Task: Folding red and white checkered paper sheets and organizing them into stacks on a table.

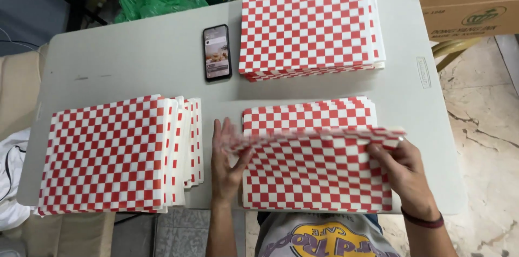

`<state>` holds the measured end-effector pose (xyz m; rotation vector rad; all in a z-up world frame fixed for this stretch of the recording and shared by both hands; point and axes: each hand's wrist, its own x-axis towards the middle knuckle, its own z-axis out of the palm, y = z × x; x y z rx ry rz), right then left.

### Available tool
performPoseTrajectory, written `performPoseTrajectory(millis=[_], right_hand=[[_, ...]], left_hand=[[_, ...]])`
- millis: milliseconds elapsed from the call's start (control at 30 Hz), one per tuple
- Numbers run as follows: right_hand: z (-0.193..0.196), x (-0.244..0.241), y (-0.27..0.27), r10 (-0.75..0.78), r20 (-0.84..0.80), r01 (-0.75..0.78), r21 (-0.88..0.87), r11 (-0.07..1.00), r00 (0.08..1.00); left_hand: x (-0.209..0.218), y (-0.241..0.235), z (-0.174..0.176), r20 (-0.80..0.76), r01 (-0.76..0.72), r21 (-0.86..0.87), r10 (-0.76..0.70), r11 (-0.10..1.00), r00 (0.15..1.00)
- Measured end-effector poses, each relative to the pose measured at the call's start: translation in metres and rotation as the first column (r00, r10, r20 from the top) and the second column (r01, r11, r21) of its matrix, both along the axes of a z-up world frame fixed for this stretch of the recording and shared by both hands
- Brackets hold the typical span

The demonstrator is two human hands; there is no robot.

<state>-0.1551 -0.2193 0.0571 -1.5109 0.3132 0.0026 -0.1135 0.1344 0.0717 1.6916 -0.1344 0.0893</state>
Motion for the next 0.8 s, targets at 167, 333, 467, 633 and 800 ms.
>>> performPoseTrajectory(millis=[167, 333, 467, 633, 800], right_hand=[[0.028, -0.007, 0.004, -0.145, -0.033, 0.146, 0.053, 0.988, 0.989], [0.038, -0.034, -0.002, -0.193, 0.098, 0.200, -0.059, 0.978, 0.976], [0.049, -0.042, -0.004, -0.081, 0.557, 0.184, -0.132, 0.974, 0.827], [-0.009, -0.028, 0.002, 0.007, 0.705, 0.040, -0.050, 0.998, 0.709], [-0.015, -0.025, 0.009, -0.001, 0.820, 0.255, -0.176, 0.951, 0.572]], left_hand=[[-0.013, 0.019, -0.011, -0.263, 0.232, -0.376, -0.343, 0.897, 0.902], [-0.038, 0.002, 0.019, -0.182, 0.132, -0.152, -0.159, 0.979, 0.970], [-0.043, 0.003, 0.013, 0.163, 0.114, -0.050, -0.105, 0.992, 0.981], [-0.041, -0.007, -0.029, 0.196, 0.147, -0.199, -0.108, 0.969, 0.975], [-0.029, -0.021, -0.015, 0.515, 0.166, -0.222, -0.029, 0.961, 0.857]])
